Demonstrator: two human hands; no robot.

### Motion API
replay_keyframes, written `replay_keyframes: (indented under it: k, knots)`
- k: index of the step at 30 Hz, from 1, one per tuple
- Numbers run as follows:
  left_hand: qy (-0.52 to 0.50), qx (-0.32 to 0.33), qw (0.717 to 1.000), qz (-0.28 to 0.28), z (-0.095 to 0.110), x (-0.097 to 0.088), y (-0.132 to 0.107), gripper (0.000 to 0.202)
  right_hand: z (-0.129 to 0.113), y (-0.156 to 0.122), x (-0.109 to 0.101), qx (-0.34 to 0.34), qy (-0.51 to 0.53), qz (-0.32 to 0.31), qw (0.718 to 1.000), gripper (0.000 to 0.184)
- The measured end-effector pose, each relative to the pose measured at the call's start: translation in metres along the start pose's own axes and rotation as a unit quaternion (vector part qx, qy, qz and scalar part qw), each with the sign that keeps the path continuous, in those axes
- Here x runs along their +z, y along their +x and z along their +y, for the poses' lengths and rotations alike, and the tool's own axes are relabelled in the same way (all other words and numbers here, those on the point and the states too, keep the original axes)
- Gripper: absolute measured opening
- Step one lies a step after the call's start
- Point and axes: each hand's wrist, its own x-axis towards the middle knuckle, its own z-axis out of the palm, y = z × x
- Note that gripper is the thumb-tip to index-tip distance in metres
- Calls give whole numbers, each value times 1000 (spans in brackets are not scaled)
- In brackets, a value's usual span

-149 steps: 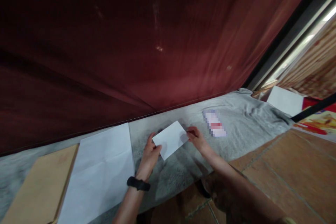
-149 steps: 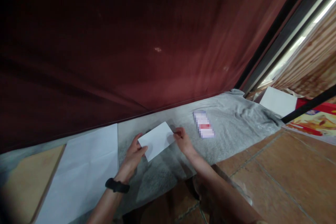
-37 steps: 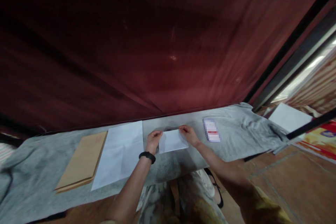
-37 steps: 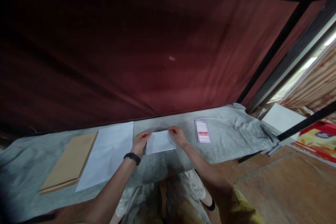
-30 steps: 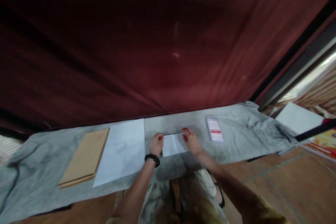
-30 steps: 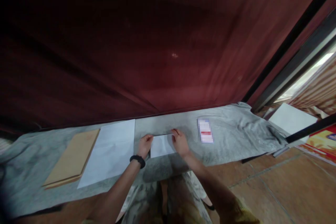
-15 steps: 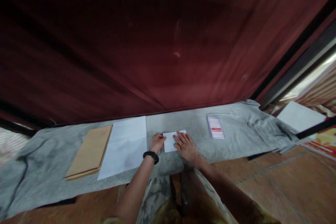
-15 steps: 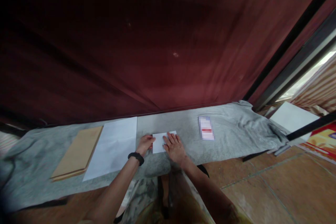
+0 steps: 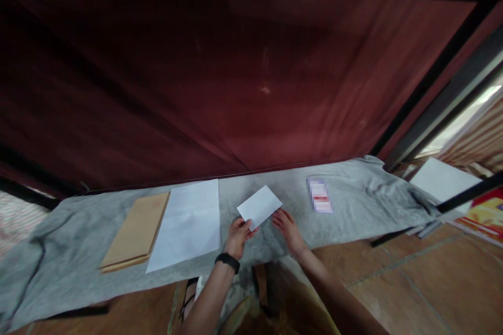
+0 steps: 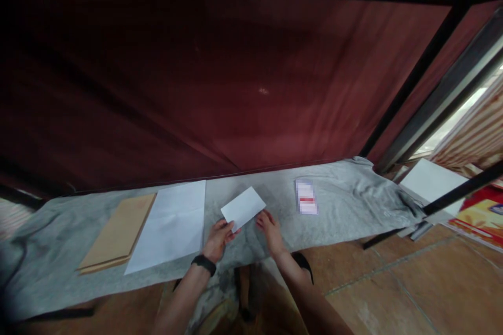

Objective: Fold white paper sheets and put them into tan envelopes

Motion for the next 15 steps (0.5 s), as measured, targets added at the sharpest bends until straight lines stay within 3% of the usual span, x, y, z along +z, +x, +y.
replay_keyframes:
  k: [3, 6, 12, 15]
  knots:
    - [-27, 2, 1000, -5, -11, 12, -8, 43, -7, -10, 11, 44, 51, -41, 997, 45]
    - [-34, 11, 999, -4, -14, 17, -14, 49, -13, -12, 19, 56, 44, -30, 997, 42]
    - [-27, 47, 998, 36, 5, 5, -3, 49, -23, -4, 9, 48, 4, -12, 999, 26]
    - [-6, 55, 998, 31, 13, 6, 6, 44, -30, -1, 0, 38, -22, -13, 999, 20]
